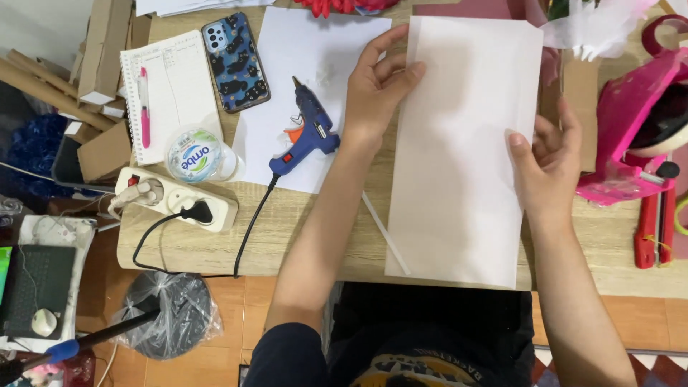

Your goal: The person wraps a small bouquet of pink artificial flowers in pink and white paper. They fold the paper around the stems, smooth the edges, and use a red utility knife to trim the excess white paper.

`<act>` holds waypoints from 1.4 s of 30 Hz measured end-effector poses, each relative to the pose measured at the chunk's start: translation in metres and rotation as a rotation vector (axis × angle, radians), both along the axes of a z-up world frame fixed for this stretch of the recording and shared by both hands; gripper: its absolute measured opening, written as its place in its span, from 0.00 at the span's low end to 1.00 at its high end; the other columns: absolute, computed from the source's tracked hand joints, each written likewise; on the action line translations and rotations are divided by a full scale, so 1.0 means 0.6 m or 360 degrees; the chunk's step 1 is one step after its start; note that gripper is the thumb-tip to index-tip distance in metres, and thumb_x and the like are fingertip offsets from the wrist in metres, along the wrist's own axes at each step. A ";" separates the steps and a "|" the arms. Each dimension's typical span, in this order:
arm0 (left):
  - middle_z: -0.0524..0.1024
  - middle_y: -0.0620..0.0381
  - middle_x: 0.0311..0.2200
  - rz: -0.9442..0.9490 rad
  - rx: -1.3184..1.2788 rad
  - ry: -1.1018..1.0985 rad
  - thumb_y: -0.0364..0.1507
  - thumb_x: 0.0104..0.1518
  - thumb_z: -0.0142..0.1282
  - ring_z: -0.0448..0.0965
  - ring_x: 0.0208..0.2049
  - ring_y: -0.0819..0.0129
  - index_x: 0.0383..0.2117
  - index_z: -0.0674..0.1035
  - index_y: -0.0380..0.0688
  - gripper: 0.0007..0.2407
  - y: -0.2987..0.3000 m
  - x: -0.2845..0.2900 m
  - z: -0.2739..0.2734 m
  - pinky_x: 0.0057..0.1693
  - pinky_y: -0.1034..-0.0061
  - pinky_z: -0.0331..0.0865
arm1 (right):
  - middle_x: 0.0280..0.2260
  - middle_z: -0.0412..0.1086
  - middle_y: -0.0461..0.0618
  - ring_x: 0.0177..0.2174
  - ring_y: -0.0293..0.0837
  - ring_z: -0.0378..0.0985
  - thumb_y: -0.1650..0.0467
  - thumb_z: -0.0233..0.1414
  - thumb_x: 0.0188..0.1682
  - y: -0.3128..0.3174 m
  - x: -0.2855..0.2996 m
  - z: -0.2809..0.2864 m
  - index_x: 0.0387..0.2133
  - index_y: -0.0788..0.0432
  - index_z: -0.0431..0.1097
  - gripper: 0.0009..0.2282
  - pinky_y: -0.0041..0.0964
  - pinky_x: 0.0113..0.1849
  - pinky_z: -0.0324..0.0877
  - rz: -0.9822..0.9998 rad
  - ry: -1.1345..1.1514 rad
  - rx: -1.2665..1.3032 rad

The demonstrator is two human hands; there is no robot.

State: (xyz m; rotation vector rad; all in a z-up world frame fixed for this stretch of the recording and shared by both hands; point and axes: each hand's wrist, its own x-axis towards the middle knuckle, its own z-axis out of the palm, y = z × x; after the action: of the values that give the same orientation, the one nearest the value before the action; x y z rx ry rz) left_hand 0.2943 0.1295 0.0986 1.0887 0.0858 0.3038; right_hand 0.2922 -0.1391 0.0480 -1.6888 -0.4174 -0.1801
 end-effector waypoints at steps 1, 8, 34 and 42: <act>0.85 0.53 0.38 0.0032 -0.0020 0.0025 0.26 0.55 0.66 0.85 0.39 0.67 0.57 0.74 0.44 0.22 -0.001 -0.003 0.006 0.50 0.70 0.82 | 0.55 0.65 0.57 0.45 0.40 0.68 0.75 0.56 0.58 -0.001 0.000 0.003 0.70 0.57 0.46 0.30 0.33 0.50 0.68 -0.0089 0.0222 0.0110; 0.85 0.54 0.36 0.0242 -0.0007 0.0196 0.27 0.52 0.66 0.83 0.37 0.71 0.43 0.85 0.38 0.13 -0.004 -0.012 0.027 0.43 0.80 0.78 | 0.46 0.77 0.47 0.44 0.32 0.82 0.75 0.62 0.51 -0.014 0.001 0.022 0.57 0.59 0.67 0.20 0.27 0.53 0.81 -0.0181 0.0422 0.0458; 0.82 0.61 0.36 0.0712 0.0583 0.0051 0.25 0.59 0.54 0.85 0.42 0.74 0.38 0.74 0.50 0.05 -0.008 0.012 -0.020 0.53 0.82 0.75 | 0.39 0.77 0.42 0.39 0.31 0.79 0.67 0.58 0.55 -0.022 -0.017 0.044 0.52 0.56 0.69 0.14 0.25 0.45 0.78 -0.0052 0.0824 0.0154; 0.82 0.69 0.33 0.0868 0.0804 0.0078 0.19 0.56 0.51 0.77 0.33 0.81 0.24 0.79 0.52 0.09 0.002 0.018 -0.038 0.43 0.86 0.67 | 0.37 0.76 0.51 0.33 0.36 0.76 0.75 0.57 0.53 -0.077 -0.109 0.032 0.45 0.65 0.72 0.09 0.26 0.38 0.74 -0.0094 0.1154 -0.0143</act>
State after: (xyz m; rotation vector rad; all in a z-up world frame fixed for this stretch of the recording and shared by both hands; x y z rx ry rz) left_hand 0.3051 0.1307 0.0760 1.5666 0.3681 0.8198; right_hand 0.2267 -0.1855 0.0670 -1.7256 0.1702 0.4087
